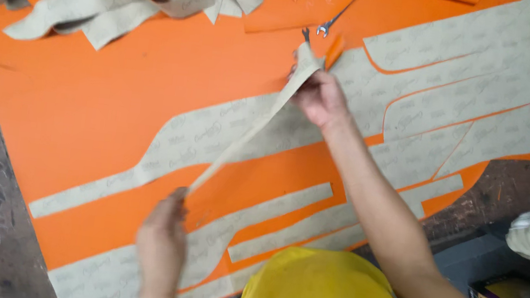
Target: The person picks up, spreads out, and organizes various pre-cut pieces of orange and grey fabric on a large workbench.
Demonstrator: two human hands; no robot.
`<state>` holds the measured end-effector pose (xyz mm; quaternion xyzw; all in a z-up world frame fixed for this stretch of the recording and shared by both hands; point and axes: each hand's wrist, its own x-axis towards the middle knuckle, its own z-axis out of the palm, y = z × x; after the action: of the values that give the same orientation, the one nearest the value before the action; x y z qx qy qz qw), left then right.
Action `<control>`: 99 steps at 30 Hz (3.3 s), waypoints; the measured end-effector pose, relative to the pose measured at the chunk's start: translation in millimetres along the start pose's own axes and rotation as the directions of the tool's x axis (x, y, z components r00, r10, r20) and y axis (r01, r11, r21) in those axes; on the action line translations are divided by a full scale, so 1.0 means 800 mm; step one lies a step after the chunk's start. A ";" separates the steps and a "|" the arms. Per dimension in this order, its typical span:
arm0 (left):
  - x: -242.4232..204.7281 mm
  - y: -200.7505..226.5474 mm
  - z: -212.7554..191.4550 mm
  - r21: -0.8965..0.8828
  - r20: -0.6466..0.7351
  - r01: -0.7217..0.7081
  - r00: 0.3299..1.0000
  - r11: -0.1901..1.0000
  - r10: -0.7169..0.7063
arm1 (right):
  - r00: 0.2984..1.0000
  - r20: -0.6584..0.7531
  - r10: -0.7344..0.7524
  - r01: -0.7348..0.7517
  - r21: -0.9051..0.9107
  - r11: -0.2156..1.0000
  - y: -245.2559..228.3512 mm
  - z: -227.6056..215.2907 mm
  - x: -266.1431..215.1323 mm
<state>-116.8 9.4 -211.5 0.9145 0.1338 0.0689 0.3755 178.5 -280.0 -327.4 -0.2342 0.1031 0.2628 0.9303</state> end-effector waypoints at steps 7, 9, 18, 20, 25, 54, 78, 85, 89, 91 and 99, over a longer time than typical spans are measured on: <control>-0.046 -0.095 -0.072 -0.448 0.227 0.492 0.870 0.747 -0.438 | 0.986 -0.156 -0.054 0.038 -0.101 0.994 -0.042 0.052 -0.111; -0.048 -0.103 -0.094 -0.358 0.290 0.526 0.848 0.771 -0.443 | 0.989 -0.147 0.002 -0.027 -0.170 0.985 -0.039 0.052 -0.132; -0.046 -0.117 -0.156 0.027 0.278 0.486 0.836 0.874 -0.474 | 0.980 -0.199 0.024 -0.068 -0.217 0.974 -0.025 -0.076 -0.183; -0.055 -0.128 -0.164 -0.037 0.252 0.542 0.818 0.839 -0.517 | 0.981 -0.192 -0.025 -0.032 -0.284 0.958 -0.031 -0.096 -0.197; -0.061 -0.158 -0.170 -0.463 0.207 0.540 0.837 0.702 -0.507 | 0.872 -0.489 -0.011 -0.105 -0.210 0.972 -0.032 -0.116 -0.213; -0.065 -0.383 -0.089 -0.175 -0.297 0.284 0.898 0.943 -0.325 | 0.961 -0.188 -0.203 -0.155 -0.974 0.167 0.037 -0.068 -0.200; -0.051 -0.261 0.060 0.312 -0.188 0.619 0.784 0.721 -0.592 | 0.871 -0.123 -0.475 -0.245 -0.948 -0.204 0.043 -0.089 -0.189; -0.030 -0.257 0.054 0.321 -0.168 0.661 0.745 0.678 -0.646 | 0.880 0.013 -0.474 -0.179 -0.917 -0.357 0.038 -0.094 -0.179; -0.027 -0.254 0.054 0.309 -0.171 0.673 0.735 0.672 -0.657 | 0.875 -0.015 -0.484 -0.211 -0.911 -0.353 0.038 -0.092 -0.174; -0.027 -0.254 0.053 0.302 -0.170 0.676 0.732 0.672 -0.660 | 0.870 -0.013 -0.492 -0.211 -0.914 -0.348 0.037 -0.094 -0.174; -0.006 -0.232 0.062 0.379 -0.058 0.417 0.902 0.826 -0.428 | 0.862 -0.010 -0.507 -0.224 -0.904 -0.364 0.035 -0.101 -0.178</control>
<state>-146.4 101.7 -377.5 0.9184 0.3381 -0.0566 0.1978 37.9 -361.3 -363.3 -0.9520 0.0161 0.0402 0.3031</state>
